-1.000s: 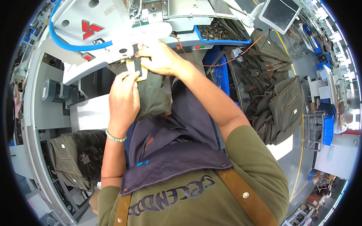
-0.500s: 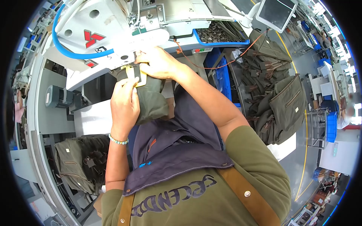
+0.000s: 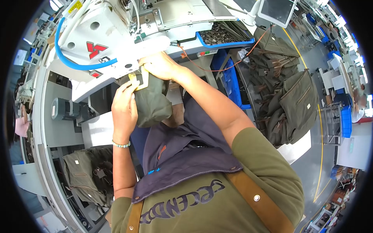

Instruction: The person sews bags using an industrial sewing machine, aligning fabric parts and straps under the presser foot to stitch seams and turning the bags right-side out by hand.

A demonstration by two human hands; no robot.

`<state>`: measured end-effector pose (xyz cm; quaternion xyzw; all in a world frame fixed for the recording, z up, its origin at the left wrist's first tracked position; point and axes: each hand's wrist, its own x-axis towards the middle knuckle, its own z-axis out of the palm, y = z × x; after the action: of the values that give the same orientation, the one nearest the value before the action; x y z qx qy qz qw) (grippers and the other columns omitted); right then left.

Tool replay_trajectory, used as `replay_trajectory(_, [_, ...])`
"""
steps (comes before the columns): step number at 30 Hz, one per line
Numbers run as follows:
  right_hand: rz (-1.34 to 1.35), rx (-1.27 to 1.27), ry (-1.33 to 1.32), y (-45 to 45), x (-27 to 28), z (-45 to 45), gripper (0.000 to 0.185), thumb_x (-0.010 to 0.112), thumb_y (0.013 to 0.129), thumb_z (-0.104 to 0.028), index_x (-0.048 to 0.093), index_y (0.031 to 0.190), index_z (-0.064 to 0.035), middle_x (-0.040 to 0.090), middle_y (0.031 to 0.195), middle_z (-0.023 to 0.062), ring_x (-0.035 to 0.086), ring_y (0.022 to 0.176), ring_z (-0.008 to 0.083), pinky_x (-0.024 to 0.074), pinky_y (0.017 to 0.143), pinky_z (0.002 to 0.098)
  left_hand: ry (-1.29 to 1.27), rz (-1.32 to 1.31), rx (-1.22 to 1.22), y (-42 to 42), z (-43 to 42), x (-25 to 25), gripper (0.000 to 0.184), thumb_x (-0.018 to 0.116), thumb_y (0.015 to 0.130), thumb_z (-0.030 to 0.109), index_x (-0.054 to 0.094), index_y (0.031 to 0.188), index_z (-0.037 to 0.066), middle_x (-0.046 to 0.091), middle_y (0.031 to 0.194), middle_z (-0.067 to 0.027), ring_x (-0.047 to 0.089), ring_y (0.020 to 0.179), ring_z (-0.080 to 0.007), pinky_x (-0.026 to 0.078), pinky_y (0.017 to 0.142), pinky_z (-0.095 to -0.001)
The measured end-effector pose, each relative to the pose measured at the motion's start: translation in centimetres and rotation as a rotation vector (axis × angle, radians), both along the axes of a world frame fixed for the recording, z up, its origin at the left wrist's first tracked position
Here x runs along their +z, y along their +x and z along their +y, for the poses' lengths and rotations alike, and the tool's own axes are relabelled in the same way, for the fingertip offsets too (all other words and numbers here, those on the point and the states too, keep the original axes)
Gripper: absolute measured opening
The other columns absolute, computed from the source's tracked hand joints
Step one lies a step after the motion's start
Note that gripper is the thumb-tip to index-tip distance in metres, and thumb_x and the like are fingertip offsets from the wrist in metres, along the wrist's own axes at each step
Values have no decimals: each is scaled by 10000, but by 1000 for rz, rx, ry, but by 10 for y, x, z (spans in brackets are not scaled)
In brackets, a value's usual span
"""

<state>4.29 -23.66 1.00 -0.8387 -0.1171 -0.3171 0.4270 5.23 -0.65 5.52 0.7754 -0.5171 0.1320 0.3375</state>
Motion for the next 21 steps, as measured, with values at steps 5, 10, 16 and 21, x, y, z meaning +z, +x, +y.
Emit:
replay_trajectory(5, [-87,-45,-64,14,-9,-9,241,542,867,-119,713,996,-8,703,1000,166,649,949,344,515,847,420,-32,24,21,23,3,-9,356,514,866,-88,649,1182,4,682,1174,-159,588,1178,-361,471,1019,-438])
replay_trajectory(10, [-177,-99,-215,29,-13,-20,283,552,908,-158,675,1125,-26,656,1117,165,581,1029,362,478,918,442,3,14,48,40,2,-17,394,471,882,-83,651,1220,12,676,1195,-167,545,1219,-405,441,1047,-459])
replay_trajectory(16, [-102,-87,-71,32,-15,-30,286,588,915,-209,642,1123,-20,615,1086,153,538,1008,339,458,895,436,56,-6,15,48,-6,-20,438,465,896,-59,634,1291,23,654,1241,-178,529,1237,-421,420,1063,-464])
replay_trajectory(21, [-149,-155,-134,11,-12,-24,288,572,881,-161,672,1106,-11,658,1072,148,594,1010,336,479,894,429,92,-49,63,33,-11,-22,426,484,882,-57,650,1267,17,619,1323,-155,490,1297,-398,387,1087,-454])
